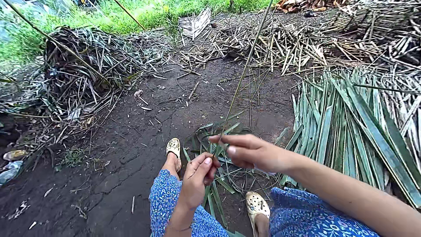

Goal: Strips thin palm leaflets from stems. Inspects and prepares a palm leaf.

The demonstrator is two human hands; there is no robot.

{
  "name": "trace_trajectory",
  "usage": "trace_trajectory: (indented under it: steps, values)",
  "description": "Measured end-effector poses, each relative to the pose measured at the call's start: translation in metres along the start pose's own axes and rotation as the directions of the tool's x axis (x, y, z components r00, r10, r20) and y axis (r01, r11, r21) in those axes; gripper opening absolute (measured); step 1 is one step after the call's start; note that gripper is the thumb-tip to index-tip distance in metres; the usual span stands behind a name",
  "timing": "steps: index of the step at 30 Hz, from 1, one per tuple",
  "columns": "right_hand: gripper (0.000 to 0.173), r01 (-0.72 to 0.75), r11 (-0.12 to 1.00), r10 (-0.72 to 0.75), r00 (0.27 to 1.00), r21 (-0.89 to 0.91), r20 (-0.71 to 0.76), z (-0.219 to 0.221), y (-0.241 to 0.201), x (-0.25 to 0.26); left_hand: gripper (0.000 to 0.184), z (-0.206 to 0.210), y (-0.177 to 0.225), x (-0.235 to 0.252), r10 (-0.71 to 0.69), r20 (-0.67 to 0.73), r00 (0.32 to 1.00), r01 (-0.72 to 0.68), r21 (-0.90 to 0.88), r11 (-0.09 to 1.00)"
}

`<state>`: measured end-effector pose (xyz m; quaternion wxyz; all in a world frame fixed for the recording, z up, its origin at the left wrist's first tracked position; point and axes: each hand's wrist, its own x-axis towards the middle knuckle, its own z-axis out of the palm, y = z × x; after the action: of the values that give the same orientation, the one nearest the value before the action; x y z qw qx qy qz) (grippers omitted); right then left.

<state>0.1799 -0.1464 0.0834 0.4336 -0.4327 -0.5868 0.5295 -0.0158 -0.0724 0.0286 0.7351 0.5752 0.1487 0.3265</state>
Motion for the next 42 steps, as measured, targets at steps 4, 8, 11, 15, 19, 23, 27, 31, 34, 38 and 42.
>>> trace_trajectory:
  steps: [4, 8, 11, 15, 19, 23, 27, 31, 34, 38, 42]
  values:
    - [0.048, -0.074, 0.997, 0.075, 0.994, -0.02, 0.079, 0.011, 0.001, -0.001, 0.035, 0.018, -0.001, 0.002, 0.037, -0.032, 0.999, -0.039, -0.034, 0.999]
    - [0.043, -0.049, 0.996, 0.048, 0.999, -0.069, -0.01, 0.015, 0.005, -0.003, 0.028, 0.026, -0.006, -0.001, 0.18, -0.122, 0.976, -0.143, 0.267, 0.953]
    - [0.04, -0.009, 0.979, -0.012, 0.995, -0.206, -0.099, 0.019, 0.008, -0.006, 0.027, 0.029, -0.013, -0.002, 0.359, -0.148, 0.921, -0.228, 0.541, 0.809]
    - [0.036, 0.093, 0.917, -0.176, 0.967, -0.388, -0.184, 0.02, 0.014, -0.009, 0.029, 0.032, -0.014, -0.002, 0.462, -0.128, 0.877, -0.28, 0.647, 0.71]
    - [0.035, 0.147, 0.901, -0.343, 0.819, -0.409, -0.46, -0.011, 0.008, -0.014, 0.034, 0.024, -0.018, -0.013, 0.368, -0.103, 0.924, -0.244, 0.584, 0.774]
    - [0.039, 0.184, 0.967, -0.251, 0.816, -0.179, -0.521, -0.023, 0.005, -0.021, 0.032, 0.02, -0.02, -0.018, 0.29, -0.102, 0.952, -0.175, 0.595, 0.784]
    - [0.035, 0.015, 1.0, -0.017, 0.995, -0.019, -0.1, 0.0, 0.018, -0.017, 0.029, 0.024, -0.015, -0.012, 0.289, -0.108, 0.951, -0.175, 0.581, 0.795]
    - [0.033, 0.03, 0.999, -0.03, 0.997, -0.012, -0.064, 0.004, 0.02, -0.014, 0.029, 0.023, -0.01, -0.013, 0.268, -0.1, 0.958, -0.175, 0.534, 0.827]
    - [0.033, 0.178, 0.984, -0.171, 0.94, -0.001, -0.296, -0.012, 0.017, -0.019, 0.03, 0.014, -0.006, -0.018, 0.211, -0.071, 0.975, -0.147, 0.502, 0.852]
    - [0.04, 0.339, 0.941, -0.266, 0.757, 0.01, -0.597, -0.038, 0.005, -0.028, 0.029, 0.002, -0.005, -0.026, 0.121, -0.05, 0.991, -0.087, 0.444, 0.892]
    - [0.036, 0.197, 0.976, -0.158, 0.933, 0.091, -0.325, -0.019, 0.01, -0.025, 0.029, 0.003, -0.006, -0.024, 0.154, -0.066, 0.986, -0.097, 0.529, 0.843]
